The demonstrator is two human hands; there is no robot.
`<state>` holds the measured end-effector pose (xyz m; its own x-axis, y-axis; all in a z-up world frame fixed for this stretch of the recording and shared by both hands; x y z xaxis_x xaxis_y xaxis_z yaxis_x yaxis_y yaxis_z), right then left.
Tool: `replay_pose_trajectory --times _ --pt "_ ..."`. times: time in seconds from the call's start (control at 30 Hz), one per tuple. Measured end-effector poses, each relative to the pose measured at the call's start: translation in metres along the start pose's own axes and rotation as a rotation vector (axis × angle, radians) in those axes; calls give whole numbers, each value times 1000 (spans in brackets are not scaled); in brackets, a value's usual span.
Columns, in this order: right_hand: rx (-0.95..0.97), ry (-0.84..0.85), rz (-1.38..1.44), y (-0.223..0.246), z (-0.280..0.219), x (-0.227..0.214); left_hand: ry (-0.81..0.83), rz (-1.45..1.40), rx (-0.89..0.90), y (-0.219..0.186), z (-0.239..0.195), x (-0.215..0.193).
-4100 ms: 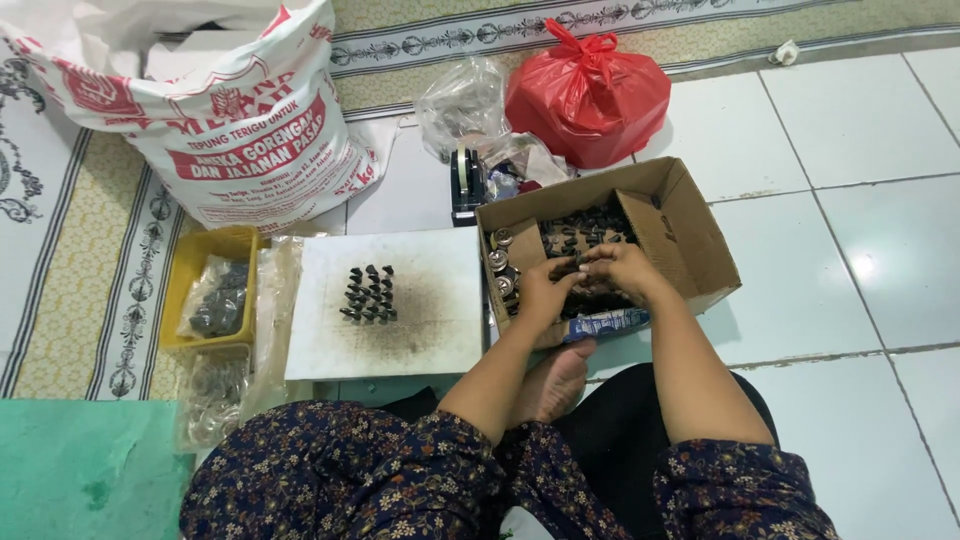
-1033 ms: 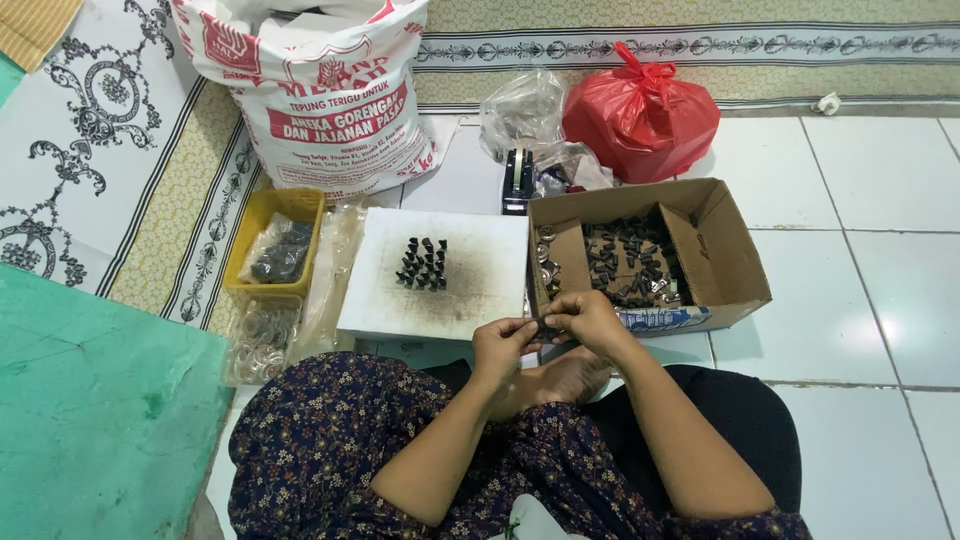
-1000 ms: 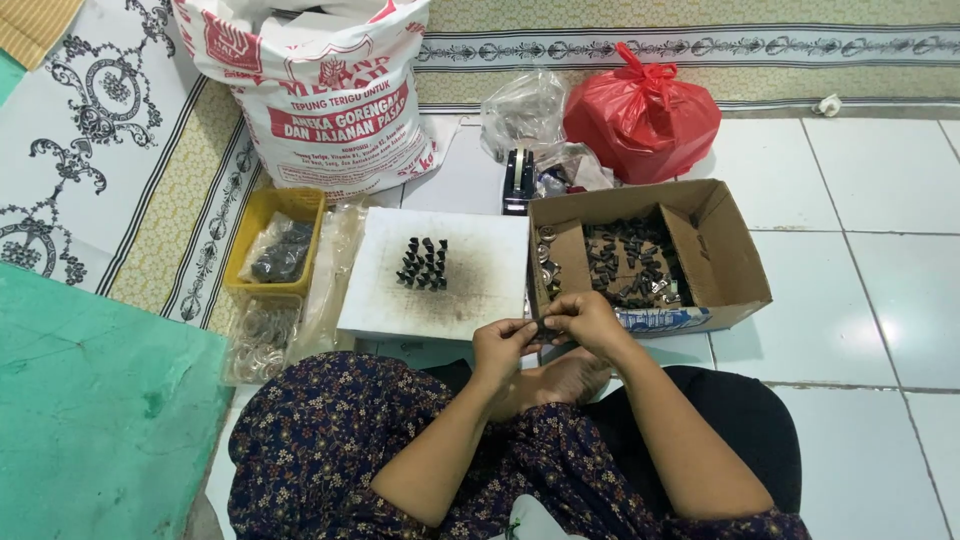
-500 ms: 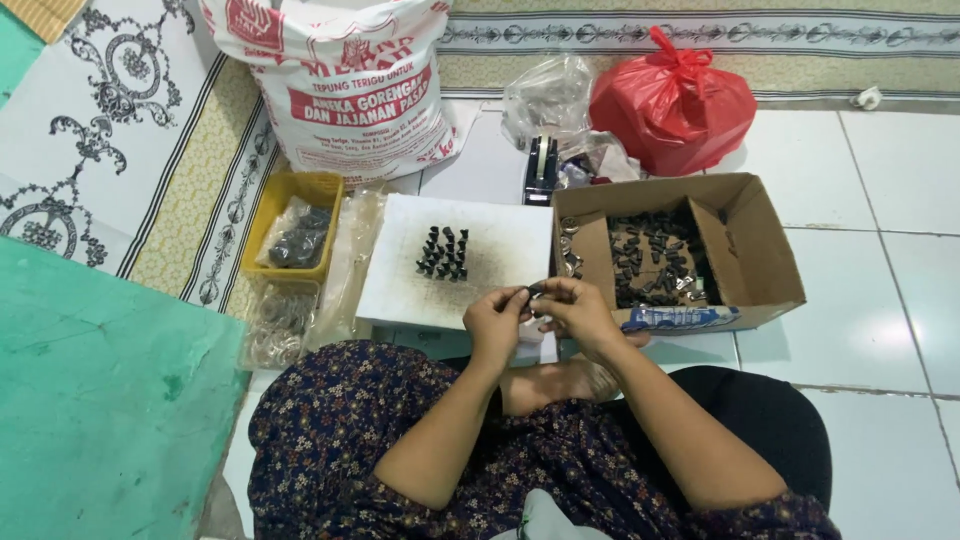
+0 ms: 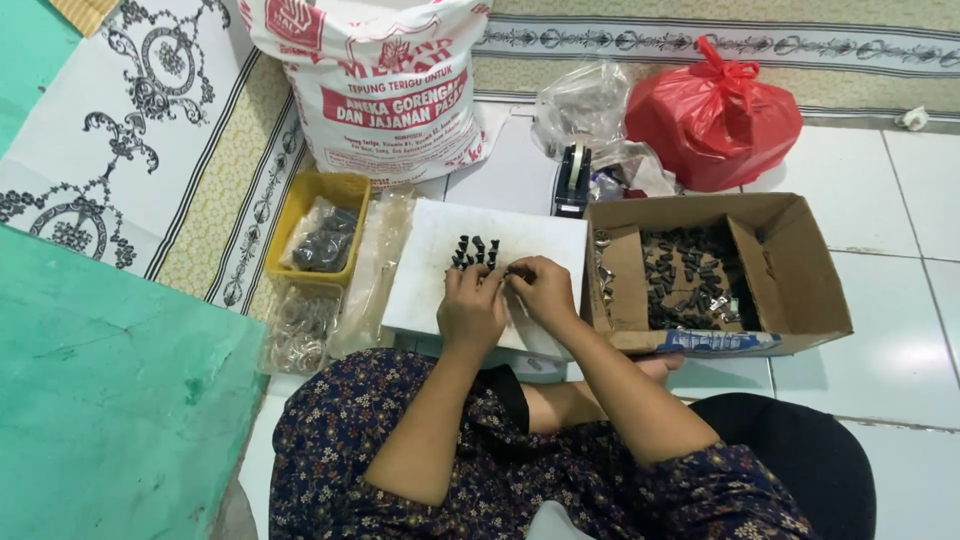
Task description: The person sits on the floor and repeatedly picks small black plastic parts and metal washers from a cardboard box. They connect the parts by hand and place the assembled units onto a white board, building a small pile of finished items.
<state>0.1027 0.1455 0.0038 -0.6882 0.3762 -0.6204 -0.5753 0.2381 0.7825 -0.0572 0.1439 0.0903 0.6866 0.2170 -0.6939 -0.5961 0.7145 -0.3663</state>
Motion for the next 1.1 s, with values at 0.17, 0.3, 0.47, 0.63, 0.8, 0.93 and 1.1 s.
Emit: replay_pose_trajectory --times 0.17,0.3,0.47,0.63,0.8,0.93,1.1 --pt "-113 10 -139 19 0 4 47 28 -40 8 0 6" --pt "-152 59 -217 23 -1 7 56 9 -37 10 -4 12" --pt "-132 92 -211 19 -5 -2 17 -47 16 -1 -3 5" --pt "-179 41 -237 0 -11 -72 -69 -138 108 -28 2 -6" --pt "-38 -76 -372 -83 -6 -183 5 -209 262 -54 -11 42" --pt "139 -101 -518 -214 -21 -225 116 -335 359 -110 -3 78" --pt "326 62 -580 -276 -24 -215 575 -691 410 -189 3 139"
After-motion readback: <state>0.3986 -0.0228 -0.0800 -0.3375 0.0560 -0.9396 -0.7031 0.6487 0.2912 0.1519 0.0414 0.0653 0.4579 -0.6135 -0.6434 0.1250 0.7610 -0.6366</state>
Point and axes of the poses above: each hand's wrist, its own z-axis towards the middle knuckle, its own x-axis out of the palm, y = z × x, the point moved 6 cm from there along z, towards the middle knuckle, and after that the axes turned 6 degrees about -z, right-handed, at the moved point
